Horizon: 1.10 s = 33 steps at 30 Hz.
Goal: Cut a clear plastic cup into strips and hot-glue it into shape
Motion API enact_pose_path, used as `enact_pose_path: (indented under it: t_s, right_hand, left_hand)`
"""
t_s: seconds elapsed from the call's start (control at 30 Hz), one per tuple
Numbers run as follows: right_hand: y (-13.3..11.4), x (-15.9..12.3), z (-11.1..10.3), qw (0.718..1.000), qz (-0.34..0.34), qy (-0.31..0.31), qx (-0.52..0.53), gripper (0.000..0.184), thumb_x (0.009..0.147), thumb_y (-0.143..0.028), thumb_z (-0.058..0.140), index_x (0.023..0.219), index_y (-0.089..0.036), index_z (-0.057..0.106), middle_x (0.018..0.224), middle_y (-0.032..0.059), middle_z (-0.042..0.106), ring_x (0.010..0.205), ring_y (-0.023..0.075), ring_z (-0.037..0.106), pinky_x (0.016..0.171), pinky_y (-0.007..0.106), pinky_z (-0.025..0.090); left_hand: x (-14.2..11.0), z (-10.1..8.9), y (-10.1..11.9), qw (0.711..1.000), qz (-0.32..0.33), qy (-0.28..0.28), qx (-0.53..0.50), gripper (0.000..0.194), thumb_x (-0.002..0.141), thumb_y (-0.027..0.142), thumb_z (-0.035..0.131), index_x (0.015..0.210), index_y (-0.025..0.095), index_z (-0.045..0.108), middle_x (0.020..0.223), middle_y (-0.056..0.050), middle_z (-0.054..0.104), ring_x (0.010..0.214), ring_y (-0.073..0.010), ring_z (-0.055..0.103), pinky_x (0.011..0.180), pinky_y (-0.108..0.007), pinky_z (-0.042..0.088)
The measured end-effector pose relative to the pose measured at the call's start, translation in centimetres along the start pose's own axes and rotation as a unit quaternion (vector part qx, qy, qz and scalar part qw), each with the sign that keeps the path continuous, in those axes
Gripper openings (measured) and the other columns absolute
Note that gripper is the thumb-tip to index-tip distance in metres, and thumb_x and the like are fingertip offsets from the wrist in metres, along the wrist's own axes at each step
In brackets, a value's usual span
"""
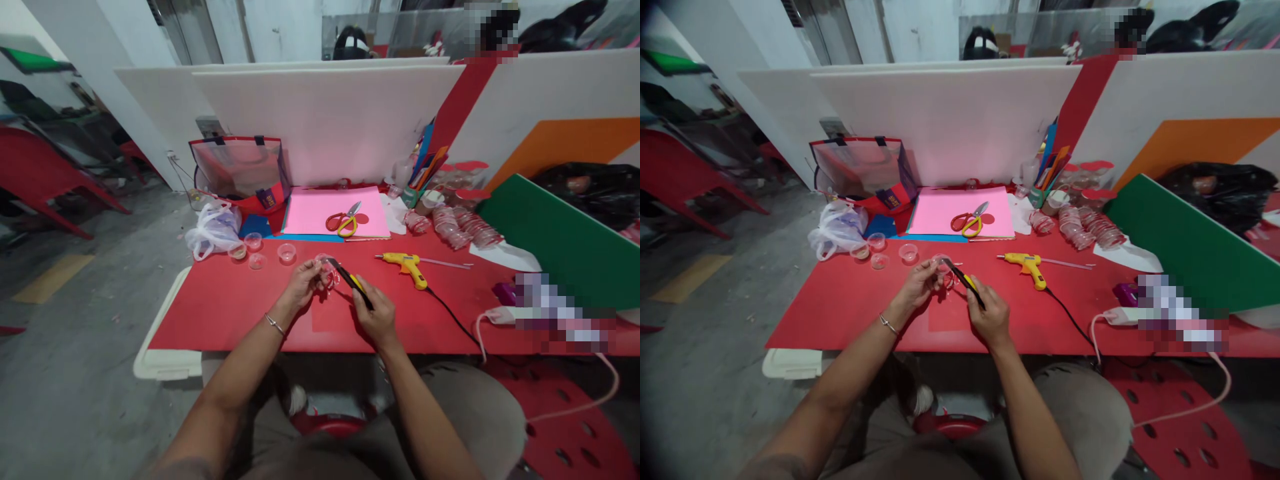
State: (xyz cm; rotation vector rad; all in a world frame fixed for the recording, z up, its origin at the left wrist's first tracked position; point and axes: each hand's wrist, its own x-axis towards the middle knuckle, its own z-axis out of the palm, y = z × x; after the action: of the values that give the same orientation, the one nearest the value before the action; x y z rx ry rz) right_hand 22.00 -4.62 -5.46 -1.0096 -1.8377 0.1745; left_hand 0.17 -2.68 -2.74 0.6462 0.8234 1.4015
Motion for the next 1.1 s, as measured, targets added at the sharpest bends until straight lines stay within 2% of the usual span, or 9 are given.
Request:
enact_pose_path:
  t_s: [0.13, 0.27, 0.43, 0.5, 0.6, 0.73, 0.93, 1.03, 1.1]
  right_hand:
    - [-0.1, 0.0, 0.0, 0.999, 0.017, -0.008, -0.033, 0.04, 0.105, -0.032, 0.058, 0.143, -0.021, 0.067, 0.114, 0.0122, 0.083, 0.094, 0.0225, 0.079, 0.091, 0.037, 0.065]
    - [-0.1, 0.1, -0.2, 1.0, 0.015, 0.013, -0.023, 0.04, 0.105, -0.03, 0.059, 0.142, -0.02, 0.068, 0.117, 0.0131, 0.082, 0.097, 0.0232, 0.079, 0.09, 0.037, 0.065]
    - [-0.5, -0.1, -0.2, 1.0, 0.007, -0.027, 0.005, 0.039, 0.104, -0.03, 0.059, 0.142, -0.023, 0.068, 0.119, 0.0113, 0.082, 0.094, 0.0219, 0.079, 0.088, 0.036, 0.065]
    - [-0.5, -0.1, 0.0, 0.999, 0.012, -0.03, -0.003, 0.039, 0.104, -0.031, 0.058, 0.142, -0.024, 0.068, 0.115, 0.0108, 0.082, 0.091, 0.0215, 0.079, 0.087, 0.036, 0.065]
    - [-0.3, -0.1, 0.0, 1.0, 0.018, -0.011, -0.016, 0.039, 0.104, -0.032, 0.059, 0.141, -0.023, 0.069, 0.112, 0.0111, 0.083, 0.092, 0.0223, 0.079, 0.088, 0.037, 0.065]
    - [-0.3, 0.1, -0.2, 0.999, 0.029, 0.028, -0.01, 0.039, 0.104, -0.031, 0.058, 0.14, -0.021, 0.069, 0.119, 0.0131, 0.081, 0.1, 0.0243, 0.079, 0.093, 0.039, 0.065]
    - [-0.4, 0.1, -0.3, 0.999, 0.022, -0.025, 0.002, 0.039, 0.104, -0.034, 0.057, 0.14, -0.022, 0.069, 0.117, 0.0123, 0.082, 0.096, 0.0234, 0.08, 0.091, 0.039, 0.065]
    - [-0.4, 0.1, -0.2, 1.0, 0.022, -0.022, 0.003, 0.04, 0.104, -0.035, 0.057, 0.14, -0.022, 0.069, 0.117, 0.0128, 0.082, 0.097, 0.0236, 0.08, 0.091, 0.039, 0.065]
    - [-0.3, 0.1, -0.3, 1.0, 0.021, -0.022, 0.007, 0.039, 0.104, -0.035, 0.057, 0.139, -0.022, 0.069, 0.117, 0.0128, 0.082, 0.098, 0.0237, 0.08, 0.09, 0.039, 0.066]
  left_hand:
    - [0.1, 0.0, 0.0, 1.0, -0.003, 0.009, -0.001, 0.041, 0.076, 0.043, 0.092, 0.08, 0.014, 0.064, 0.061, -0.001, 0.067, 0.045, -0.0076, 0.055, 0.043, -0.017, 0.042]
    - [-0.1, 0.2, 0.2, 1.0, -0.006, -0.001, -0.004, 0.039, 0.077, 0.043, 0.091, 0.084, 0.013, 0.068, 0.059, 0.0, 0.064, 0.045, -0.0076, 0.054, 0.043, -0.017, 0.041]
    - [-0.2, 0.2, 0.4, 0.998, -0.009, 0.017, -0.053, 0.036, 0.071, 0.034, 0.095, 0.085, 0.012, 0.07, 0.077, -0.003, 0.073, 0.048, -0.0045, 0.055, 0.044, -0.016, 0.041]
    - [-0.1, 0.2, 0.5, 0.998, -0.014, 0.017, -0.058, 0.033, 0.074, 0.034, 0.093, 0.084, 0.011, 0.071, 0.079, -0.004, 0.073, 0.048, -0.0031, 0.052, 0.044, -0.016, 0.04]
    - [-0.1, 0.2, 0.6, 0.998, -0.018, 0.01, -0.064, 0.03, 0.08, 0.036, 0.088, 0.083, 0.012, 0.071, 0.079, -0.004, 0.073, 0.046, -0.0016, 0.045, 0.043, -0.016, 0.035]
    - [0.0, 0.1, 0.8, 0.995, -0.028, 0.025, -0.09, 0.028, 0.079, 0.033, 0.088, 0.082, 0.013, 0.068, 0.079, -0.002, 0.074, 0.042, -0.0002, 0.036, 0.04, -0.017, 0.028]
    - [-0.3, 0.4, 1.2, 0.994, -0.058, 0.004, -0.092, 0.03, 0.08, 0.036, 0.086, 0.086, 0.011, 0.07, 0.081, -0.003, 0.074, 0.04, 0.0008, 0.031, 0.035, -0.018, 0.02]
    - [-0.7, 0.7, 1.4, 0.995, -0.049, -0.032, -0.076, 0.035, 0.071, 0.03, 0.092, 0.092, 0.01, 0.072, 0.074, 0.0, 0.068, 0.042, 0.0011, 0.033, 0.036, -0.016, 0.021]
    - [-0.9, 0.9, 1.5, 0.997, -0.047, -0.04, -0.053, 0.038, 0.066, 0.024, 0.095, 0.093, 0.01, 0.072, 0.061, 0.006, 0.054, 0.042, 0.0003, 0.034, 0.037, -0.015, 0.02]
